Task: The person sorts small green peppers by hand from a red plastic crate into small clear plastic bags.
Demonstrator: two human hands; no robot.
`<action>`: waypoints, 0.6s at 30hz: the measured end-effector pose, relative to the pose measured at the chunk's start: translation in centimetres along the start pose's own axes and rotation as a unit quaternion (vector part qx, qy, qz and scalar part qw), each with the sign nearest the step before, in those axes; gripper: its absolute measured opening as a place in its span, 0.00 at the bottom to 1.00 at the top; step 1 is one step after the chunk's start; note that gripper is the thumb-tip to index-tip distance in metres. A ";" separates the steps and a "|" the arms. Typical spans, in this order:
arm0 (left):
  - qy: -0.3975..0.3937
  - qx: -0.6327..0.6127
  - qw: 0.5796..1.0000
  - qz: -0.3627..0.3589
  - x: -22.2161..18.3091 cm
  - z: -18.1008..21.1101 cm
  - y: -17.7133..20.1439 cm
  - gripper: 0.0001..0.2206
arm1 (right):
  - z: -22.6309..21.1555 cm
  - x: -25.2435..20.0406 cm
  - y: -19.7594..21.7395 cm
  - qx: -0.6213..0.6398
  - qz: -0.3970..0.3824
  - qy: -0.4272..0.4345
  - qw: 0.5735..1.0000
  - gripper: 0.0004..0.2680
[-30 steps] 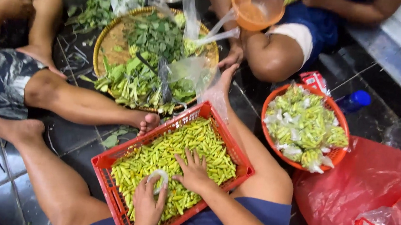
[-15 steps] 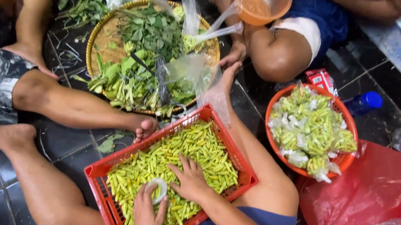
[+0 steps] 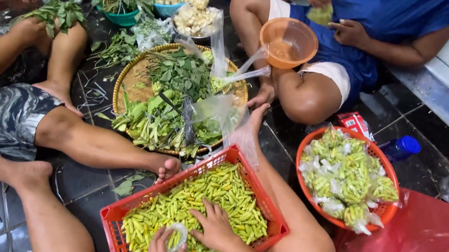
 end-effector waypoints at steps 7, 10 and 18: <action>0.055 -0.015 0.994 -0.095 1.1 1.5 0.9 0.26 | 0.0 -0.1 0.3 -0.006 -0.009 -0.014 1.000 0.25; 0.069 -0.005 0.989 -0.131 1.5 2.0 1.2 0.26 | 0.4 0.5 -0.2 -0.023 0.007 0.001 1.000 0.25; 0.079 -0.013 0.986 -0.146 3.2 6.4 4.4 0.24 | 0.3 0.1 -0.1 -0.015 0.004 -0.011 1.000 0.25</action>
Point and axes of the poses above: each hand's wrist, its own x-axis towards the middle knuckle, its own y-axis out of the back of the hand, z = x × y, the point moved 10 cm from there along x, towards the middle knuckle, and after that the axes turned 2 degrees about y, right-handed, at the moved point
